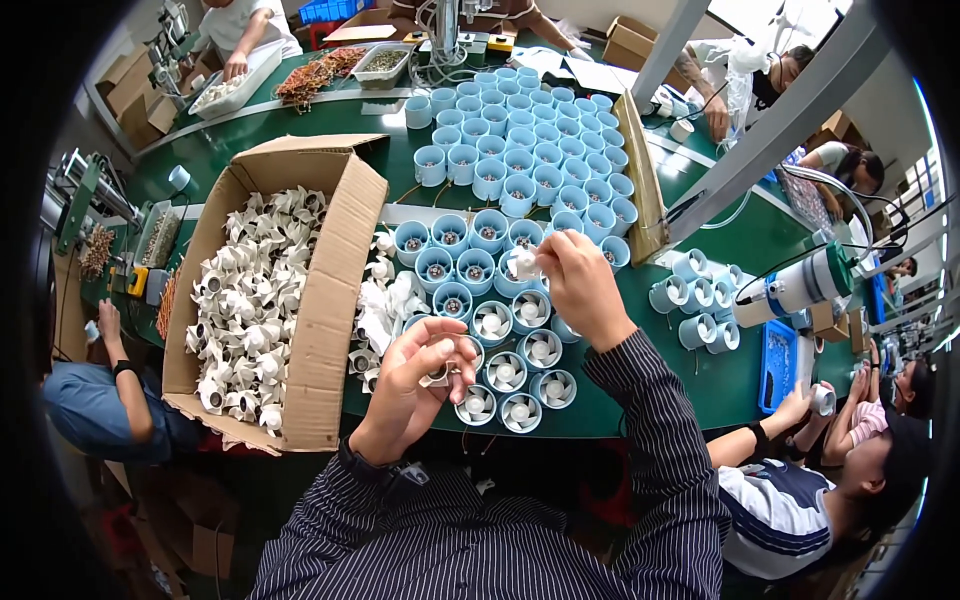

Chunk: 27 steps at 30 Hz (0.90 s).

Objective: Manually inserting fan components into housings and applying a substance with a dispensing tool on an assembly line.

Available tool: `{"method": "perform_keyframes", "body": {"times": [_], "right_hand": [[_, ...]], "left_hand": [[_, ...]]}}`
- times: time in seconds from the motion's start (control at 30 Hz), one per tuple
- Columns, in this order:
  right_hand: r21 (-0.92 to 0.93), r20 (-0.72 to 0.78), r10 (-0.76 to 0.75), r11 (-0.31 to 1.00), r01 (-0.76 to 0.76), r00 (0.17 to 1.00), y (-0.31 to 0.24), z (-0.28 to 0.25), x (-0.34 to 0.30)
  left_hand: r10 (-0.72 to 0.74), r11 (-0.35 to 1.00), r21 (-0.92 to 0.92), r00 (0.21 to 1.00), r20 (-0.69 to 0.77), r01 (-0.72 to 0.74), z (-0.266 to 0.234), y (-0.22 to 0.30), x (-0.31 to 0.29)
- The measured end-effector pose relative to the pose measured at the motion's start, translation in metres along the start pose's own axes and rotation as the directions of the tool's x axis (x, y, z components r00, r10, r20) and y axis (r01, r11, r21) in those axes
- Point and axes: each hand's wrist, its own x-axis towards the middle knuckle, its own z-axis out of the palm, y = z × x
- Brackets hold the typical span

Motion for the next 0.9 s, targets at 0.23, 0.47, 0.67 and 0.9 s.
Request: {"method": "perform_keyframes", "body": {"times": [0.23, 0.47, 0.67, 0.9], "right_hand": [[-0.051, 0.219, 0.025, 0.999, -0.014, 0.975, 0.027, 0.015, 0.013], [-0.004, 0.247, 0.127, 0.992, -0.13, 0.961, -0.001, 0.007, 0.026], [-0.165, 0.197, 0.041, 0.986, -0.008, 0.98, -0.001, 0.014, 0.023], [-0.173, 0.274, 0.061, 0.985, -0.014, 0.96, 0.004, 0.013, 0.025]], "left_hand": [[0.084, 0.983, -0.164, 0.996, -0.011, -0.085, -0.016, 0.004, 0.0], [0.121, 0.978, -0.165, 0.991, -0.054, -0.129, -0.001, 0.014, -0.002], [0.135, 0.986, -0.1, 0.991, -0.02, -0.136, 0.002, 0.011, 0.001], [0.109, 0.993, -0.042, 0.994, 0.0, -0.109, 0.007, 0.011, 0.0]]}}
